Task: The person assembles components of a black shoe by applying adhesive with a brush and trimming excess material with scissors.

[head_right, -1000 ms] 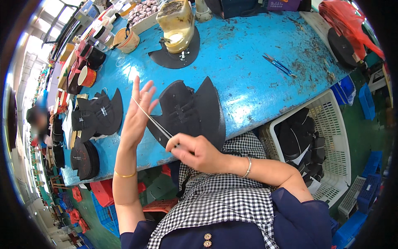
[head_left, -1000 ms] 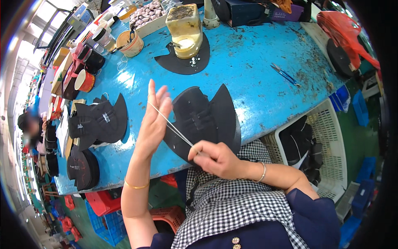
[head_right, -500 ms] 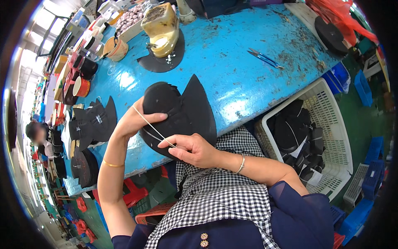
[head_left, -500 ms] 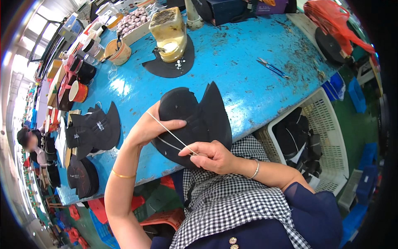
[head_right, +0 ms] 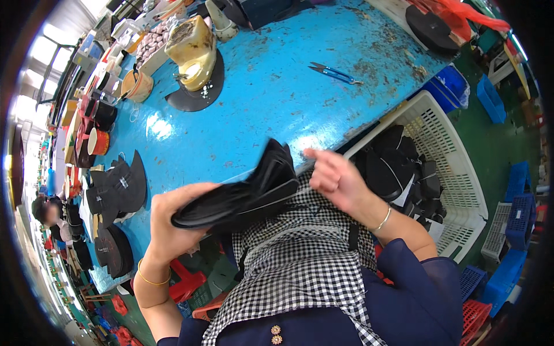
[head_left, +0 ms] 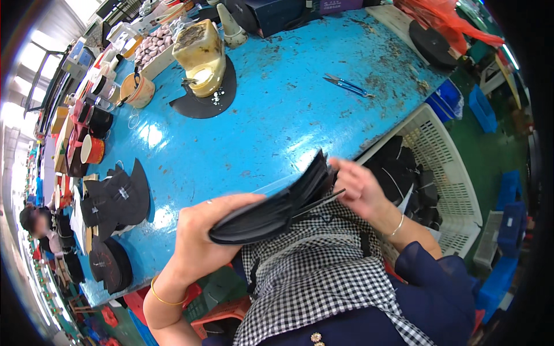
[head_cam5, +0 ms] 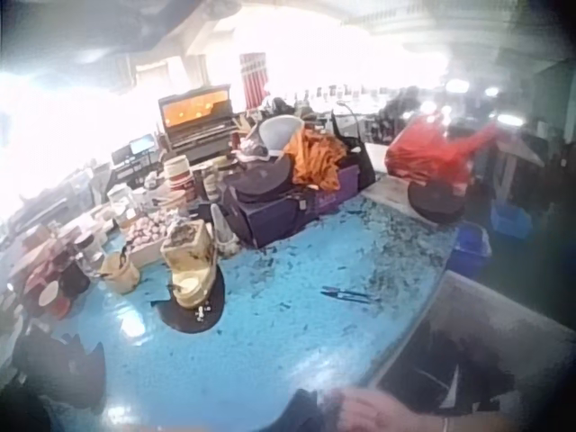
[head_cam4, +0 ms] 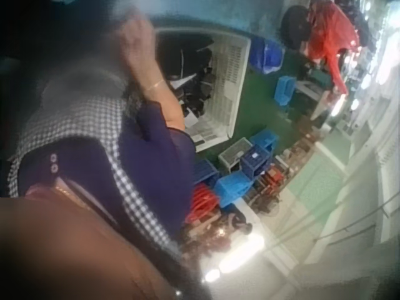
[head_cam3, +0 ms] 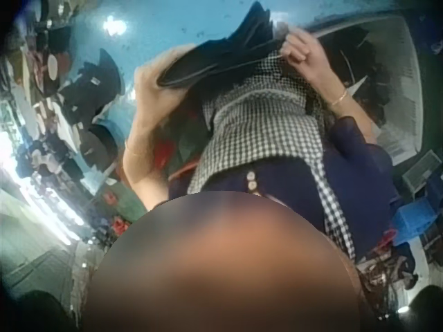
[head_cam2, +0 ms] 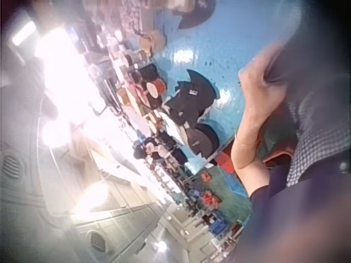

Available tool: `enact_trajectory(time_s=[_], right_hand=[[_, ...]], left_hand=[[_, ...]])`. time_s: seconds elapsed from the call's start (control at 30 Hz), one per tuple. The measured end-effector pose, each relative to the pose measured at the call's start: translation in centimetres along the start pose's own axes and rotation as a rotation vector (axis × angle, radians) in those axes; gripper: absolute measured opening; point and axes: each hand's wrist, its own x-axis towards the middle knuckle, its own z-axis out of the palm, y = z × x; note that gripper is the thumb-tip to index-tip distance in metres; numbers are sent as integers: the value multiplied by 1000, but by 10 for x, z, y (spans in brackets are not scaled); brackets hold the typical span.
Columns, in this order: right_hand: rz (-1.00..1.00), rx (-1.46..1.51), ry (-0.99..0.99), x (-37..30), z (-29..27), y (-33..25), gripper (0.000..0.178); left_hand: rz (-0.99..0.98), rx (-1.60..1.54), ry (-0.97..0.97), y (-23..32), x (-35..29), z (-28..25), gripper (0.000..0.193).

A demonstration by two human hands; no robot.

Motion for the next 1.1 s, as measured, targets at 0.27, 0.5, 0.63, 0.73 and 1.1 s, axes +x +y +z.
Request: enact_trajectory(time_s=[0.27, 0.5, 0.63, 0.73, 1.1], right_hand=[[-536, -735, -117, -18, -21, -7, 82], [-483, -1128, 27, -70, -12, -79, 54], [-628, -1342, 453, -131, -47, -157, 68], [-595, -1391, 575, -164, -75, -187, 70], [-86, -1776, 921, -187, -228, -166, 42]], left_hand=[[-84, -352, 68, 12, 22, 30, 48], [-138, -501, -1, 28, 62, 94, 48], [90, -467, 115, 4, 64, 125, 38], [-5, -413, -349, -14, 42, 142, 27], [82, 10, -363, -73, 12, 229, 19]])
